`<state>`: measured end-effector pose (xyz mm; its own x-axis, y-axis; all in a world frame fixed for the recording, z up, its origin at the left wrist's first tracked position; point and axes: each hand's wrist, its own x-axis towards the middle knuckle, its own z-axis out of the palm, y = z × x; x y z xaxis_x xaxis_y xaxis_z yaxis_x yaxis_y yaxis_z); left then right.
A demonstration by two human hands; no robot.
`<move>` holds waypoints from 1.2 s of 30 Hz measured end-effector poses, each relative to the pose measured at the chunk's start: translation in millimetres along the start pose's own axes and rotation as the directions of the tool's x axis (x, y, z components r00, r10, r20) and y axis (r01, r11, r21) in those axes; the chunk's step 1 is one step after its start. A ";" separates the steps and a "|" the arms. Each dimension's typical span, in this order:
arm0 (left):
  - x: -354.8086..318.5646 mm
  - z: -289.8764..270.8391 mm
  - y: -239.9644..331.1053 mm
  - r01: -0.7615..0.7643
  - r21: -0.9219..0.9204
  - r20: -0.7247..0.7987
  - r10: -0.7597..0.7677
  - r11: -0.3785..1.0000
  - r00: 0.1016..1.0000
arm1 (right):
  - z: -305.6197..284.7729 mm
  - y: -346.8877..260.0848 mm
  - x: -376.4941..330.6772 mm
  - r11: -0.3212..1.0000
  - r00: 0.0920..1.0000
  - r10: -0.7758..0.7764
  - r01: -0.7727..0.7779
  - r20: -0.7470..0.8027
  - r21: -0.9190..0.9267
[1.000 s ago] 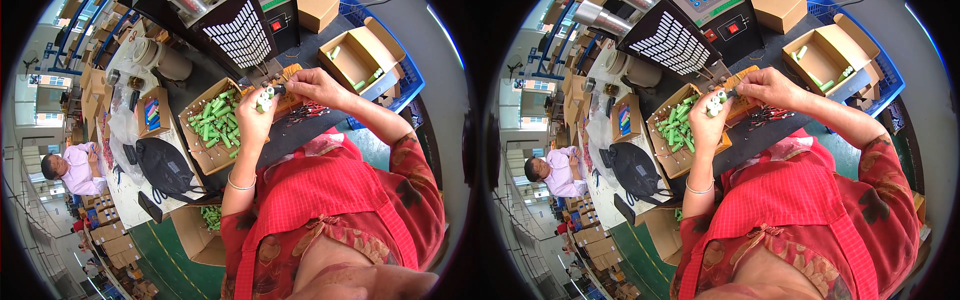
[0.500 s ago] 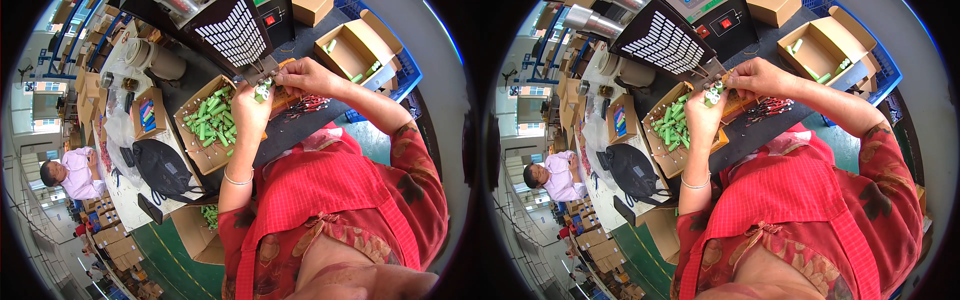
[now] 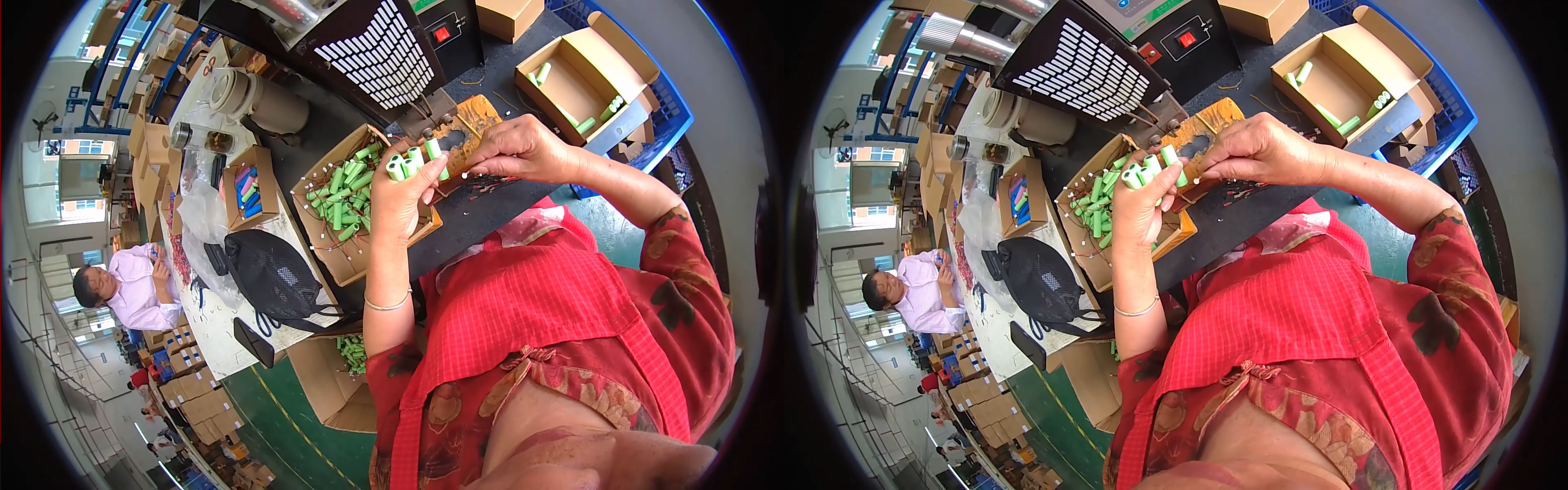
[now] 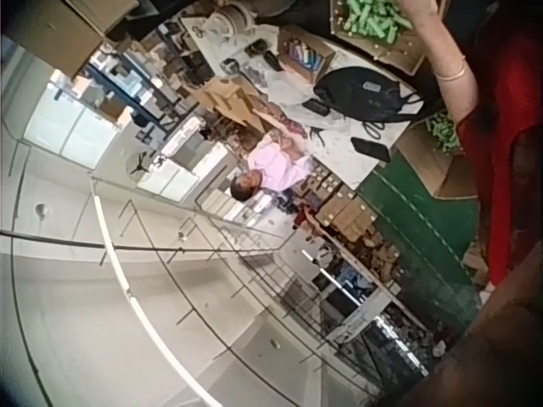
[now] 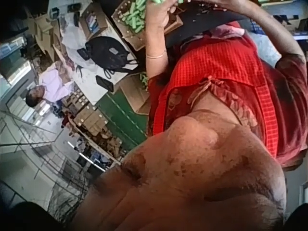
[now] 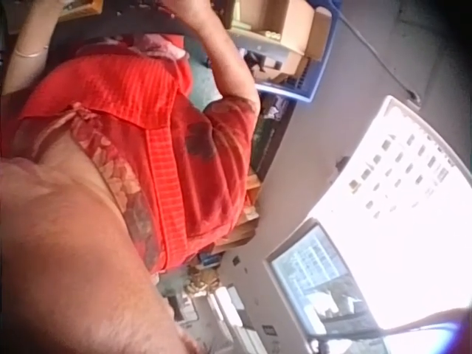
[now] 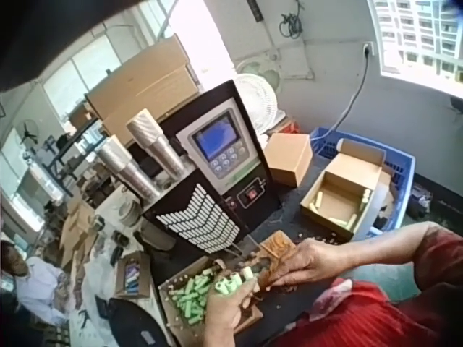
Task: The person takes battery cells from a box, attaches wires to their terminals by hand and with a spot welding machine, and places the assembled battery packs into a box.
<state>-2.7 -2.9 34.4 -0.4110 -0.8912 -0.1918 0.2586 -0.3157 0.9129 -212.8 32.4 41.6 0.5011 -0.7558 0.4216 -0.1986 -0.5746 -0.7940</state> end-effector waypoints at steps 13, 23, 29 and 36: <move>22.5 7.7 -35.2 -0.490 0.627 0.019 0.617 0.606 0.787 | 19.4 7.7 15.7 0.838 0.790 0.541 -0.477 -0.289 0.266; 17.6 8.3 -26.8 -0.446 0.590 -0.034 0.573 0.673 0.819 | 14.0 15.5 12.4 0.905 0.854 0.409 -0.334 -0.323 0.263; -12.9 -52.2 10.7 -0.177 0.220 -0.356 0.248 0.959 0.901 | -48.4 61.6 -18.9 0.832 0.855 0.227 -0.419 -0.466 -0.364; -44.4 -78.2 5.4 -0.151 -0.017 -0.308 0.138 0.988 0.941 | -28.2 95.0 -34.6 0.395 0.837 0.542 -0.338 -0.080 -0.854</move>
<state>85.3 9.4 19.7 -0.0818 -0.9829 -0.1652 0.3325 -0.1832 0.9251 -272.8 -4.9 -36.0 0.2443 -0.9687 -0.0429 -0.9672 -0.2403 -0.0819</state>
